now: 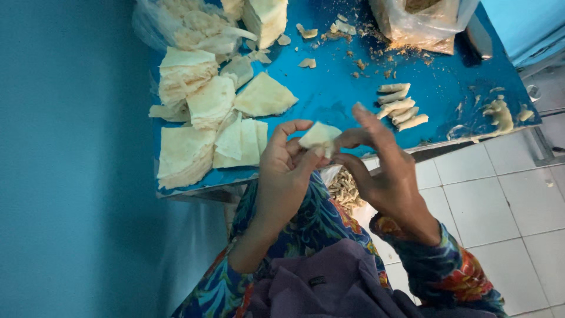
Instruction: The person sits at a blue work table and folds thin translucent sheets around a pinch of brown filling taken from a plastic bag, rolling each sheet by hand. The finished rolled pieces are set on the table beside a growing pile of completed rolls.
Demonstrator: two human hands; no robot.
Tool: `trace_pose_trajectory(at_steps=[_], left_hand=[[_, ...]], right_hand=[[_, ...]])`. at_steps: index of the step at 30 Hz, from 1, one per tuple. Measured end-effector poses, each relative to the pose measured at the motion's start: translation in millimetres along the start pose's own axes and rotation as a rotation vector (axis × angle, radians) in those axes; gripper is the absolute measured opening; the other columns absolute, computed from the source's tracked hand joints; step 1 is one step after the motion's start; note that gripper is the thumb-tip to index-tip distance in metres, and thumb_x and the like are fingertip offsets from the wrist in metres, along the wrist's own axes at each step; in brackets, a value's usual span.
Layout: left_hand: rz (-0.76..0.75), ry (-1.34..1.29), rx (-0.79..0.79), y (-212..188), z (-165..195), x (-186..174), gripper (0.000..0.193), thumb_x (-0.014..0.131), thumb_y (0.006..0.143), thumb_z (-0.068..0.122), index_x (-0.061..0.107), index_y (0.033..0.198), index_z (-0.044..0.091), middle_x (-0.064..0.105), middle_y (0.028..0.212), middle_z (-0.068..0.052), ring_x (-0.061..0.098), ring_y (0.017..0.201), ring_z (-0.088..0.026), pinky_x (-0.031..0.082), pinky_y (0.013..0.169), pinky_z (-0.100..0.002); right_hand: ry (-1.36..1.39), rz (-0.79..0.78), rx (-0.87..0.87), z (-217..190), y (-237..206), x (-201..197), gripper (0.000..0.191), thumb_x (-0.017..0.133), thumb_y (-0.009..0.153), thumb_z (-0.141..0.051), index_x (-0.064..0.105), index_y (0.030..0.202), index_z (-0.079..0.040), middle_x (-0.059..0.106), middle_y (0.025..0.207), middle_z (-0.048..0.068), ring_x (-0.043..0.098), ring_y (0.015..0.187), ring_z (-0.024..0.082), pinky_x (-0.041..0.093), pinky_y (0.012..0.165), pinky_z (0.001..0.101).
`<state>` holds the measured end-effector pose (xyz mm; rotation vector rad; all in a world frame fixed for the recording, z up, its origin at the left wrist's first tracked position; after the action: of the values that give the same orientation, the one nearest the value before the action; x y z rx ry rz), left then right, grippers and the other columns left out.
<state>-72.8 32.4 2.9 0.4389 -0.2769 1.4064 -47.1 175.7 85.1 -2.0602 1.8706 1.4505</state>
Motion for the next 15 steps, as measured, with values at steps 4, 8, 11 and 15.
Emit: trace_pose_trajectory(at_steps=[4, 8, 11, 15], left_hand=[[-0.038, 0.013, 0.04, -4, 7, 9, 0.053, 0.068, 0.095, -0.002, 0.037, 0.139, 0.001, 0.063, 0.124, -0.011, 0.069, 0.113, -0.016, 0.06, 0.096, -0.031], [-0.027, 0.057, 0.066, -6, 11, 12, 0.056, 0.069, 0.095, -0.002, 0.038, 0.141, 0.001, 0.068, 0.116, -0.016, 0.07, 0.111, -0.019, 0.059, 0.097, -0.032], [-0.002, 0.12, 0.084, -7, 11, 10, 0.055, 0.069, 0.096, -0.002, 0.039, 0.142, 0.001, 0.068, 0.112, -0.016, 0.072, 0.107, -0.02, 0.059, 0.095, -0.033], [0.0, 0.084, 0.112, -8, 9, 10, 0.049, 0.067, 0.1, -0.001, 0.039, 0.139, 0.001, 0.068, 0.113, -0.014, 0.071, 0.109, -0.018, 0.058, 0.096, -0.032]], right_hand=[[0.118, 0.022, 0.096, 12, 0, 5, 0.087, 0.071, 0.094, 0.013, 0.026, 0.164, -0.011, 0.07, 0.114, 0.012, 0.073, 0.112, 0.022, 0.064, 0.099, 0.0361], [0.249, 0.03, 0.252, 26, 1, 7, 0.082, 0.067, 0.097, 0.013, 0.025, 0.163, -0.009, 0.071, 0.11, 0.012, 0.074, 0.107, 0.021, 0.065, 0.092, 0.0345], [0.298, 0.018, 0.306, 30, 0, 7, 0.08, 0.066, 0.097, 0.013, 0.025, 0.162, -0.008, 0.072, 0.109, 0.012, 0.075, 0.104, 0.02, 0.066, 0.089, 0.0341], [0.349, 0.02, 0.29, 27, -2, 8, 0.075, 0.064, 0.098, 0.013, 0.027, 0.16, -0.008, 0.071, 0.109, 0.013, 0.075, 0.104, 0.02, 0.067, 0.09, 0.034]])
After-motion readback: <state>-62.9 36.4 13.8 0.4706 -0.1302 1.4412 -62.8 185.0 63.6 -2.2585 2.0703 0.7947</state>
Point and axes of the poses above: each hand's wrist, its own y-axis towards the middle knuckle, its own x-axis out of the palm, z = x × y, the point moved 8 cm from there along y, towards the middle knuckle
